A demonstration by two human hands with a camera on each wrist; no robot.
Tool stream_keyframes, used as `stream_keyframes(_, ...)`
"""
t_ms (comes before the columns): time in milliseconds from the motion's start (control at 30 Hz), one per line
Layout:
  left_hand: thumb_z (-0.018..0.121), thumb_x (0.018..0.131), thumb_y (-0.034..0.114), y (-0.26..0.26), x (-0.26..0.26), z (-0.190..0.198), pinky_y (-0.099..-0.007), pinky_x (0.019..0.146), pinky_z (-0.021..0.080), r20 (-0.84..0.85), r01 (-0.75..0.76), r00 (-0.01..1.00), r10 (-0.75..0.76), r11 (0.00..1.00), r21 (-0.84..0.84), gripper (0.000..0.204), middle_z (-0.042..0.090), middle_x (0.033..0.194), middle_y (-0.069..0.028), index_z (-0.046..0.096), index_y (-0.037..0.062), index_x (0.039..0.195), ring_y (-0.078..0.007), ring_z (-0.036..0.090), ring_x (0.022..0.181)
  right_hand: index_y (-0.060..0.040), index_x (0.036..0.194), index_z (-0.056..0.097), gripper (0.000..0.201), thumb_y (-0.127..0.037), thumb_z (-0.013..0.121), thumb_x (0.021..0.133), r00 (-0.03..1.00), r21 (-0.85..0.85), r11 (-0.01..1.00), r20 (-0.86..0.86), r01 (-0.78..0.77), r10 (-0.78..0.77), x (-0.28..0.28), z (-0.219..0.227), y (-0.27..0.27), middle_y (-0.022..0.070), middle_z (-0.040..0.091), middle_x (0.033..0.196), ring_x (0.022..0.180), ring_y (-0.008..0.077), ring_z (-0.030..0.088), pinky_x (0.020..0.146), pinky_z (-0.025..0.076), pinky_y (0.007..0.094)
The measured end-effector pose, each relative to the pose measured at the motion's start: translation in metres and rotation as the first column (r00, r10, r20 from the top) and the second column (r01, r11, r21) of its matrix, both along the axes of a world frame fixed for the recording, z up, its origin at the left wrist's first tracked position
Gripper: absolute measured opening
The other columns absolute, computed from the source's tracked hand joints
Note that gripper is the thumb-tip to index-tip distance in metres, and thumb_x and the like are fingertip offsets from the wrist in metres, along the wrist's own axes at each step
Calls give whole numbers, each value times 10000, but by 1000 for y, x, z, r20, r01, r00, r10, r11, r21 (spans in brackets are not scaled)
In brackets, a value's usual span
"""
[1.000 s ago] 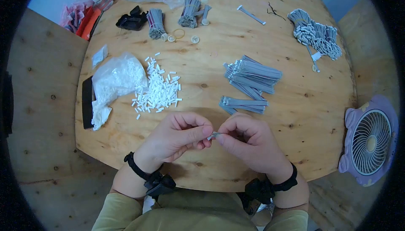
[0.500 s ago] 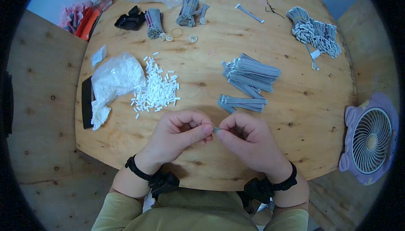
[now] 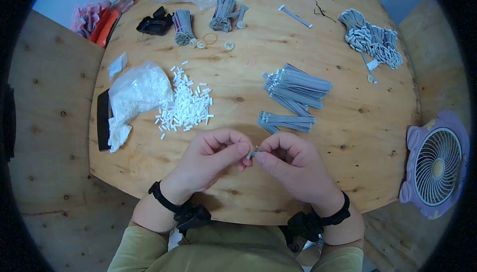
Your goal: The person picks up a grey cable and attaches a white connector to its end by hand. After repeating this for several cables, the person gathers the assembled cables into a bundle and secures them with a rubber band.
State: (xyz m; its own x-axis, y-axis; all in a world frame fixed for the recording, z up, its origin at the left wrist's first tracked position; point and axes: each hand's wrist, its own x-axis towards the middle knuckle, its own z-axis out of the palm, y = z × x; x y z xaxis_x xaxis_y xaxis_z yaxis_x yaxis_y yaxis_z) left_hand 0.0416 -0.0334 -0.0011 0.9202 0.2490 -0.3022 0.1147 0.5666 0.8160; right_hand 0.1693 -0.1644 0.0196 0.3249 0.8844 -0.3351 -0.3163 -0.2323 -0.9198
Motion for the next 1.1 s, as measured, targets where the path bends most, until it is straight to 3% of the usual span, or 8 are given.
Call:
stream_keyframes(367, 554, 819, 75, 7, 0, 1, -176, 632, 451, 28, 70, 998, -64, 941, -330, 133, 574, 811, -26, 539, 23, 941, -73, 547, 711, -37, 802, 540, 58, -68, 587, 785, 998, -11, 1000, -65, 11, -12, 3, 2, -3, -67, 496, 713, 624, -15, 432, 533, 343, 139)
stream_keyframes(1100, 544, 812, 40, 5, -1, -3, -147, 535, 474, 54, 86, 996, -71, 929, -360, 130, 601, 752, -58, 566, -12, 929, -79, 585, 630, -30, 784, 533, 54, -26, 585, 771, 997, 19, 999, -59, -47, 48, 2, -2, -3, -42, 517, 725, 641, 1, 455, 551, 363, 147)
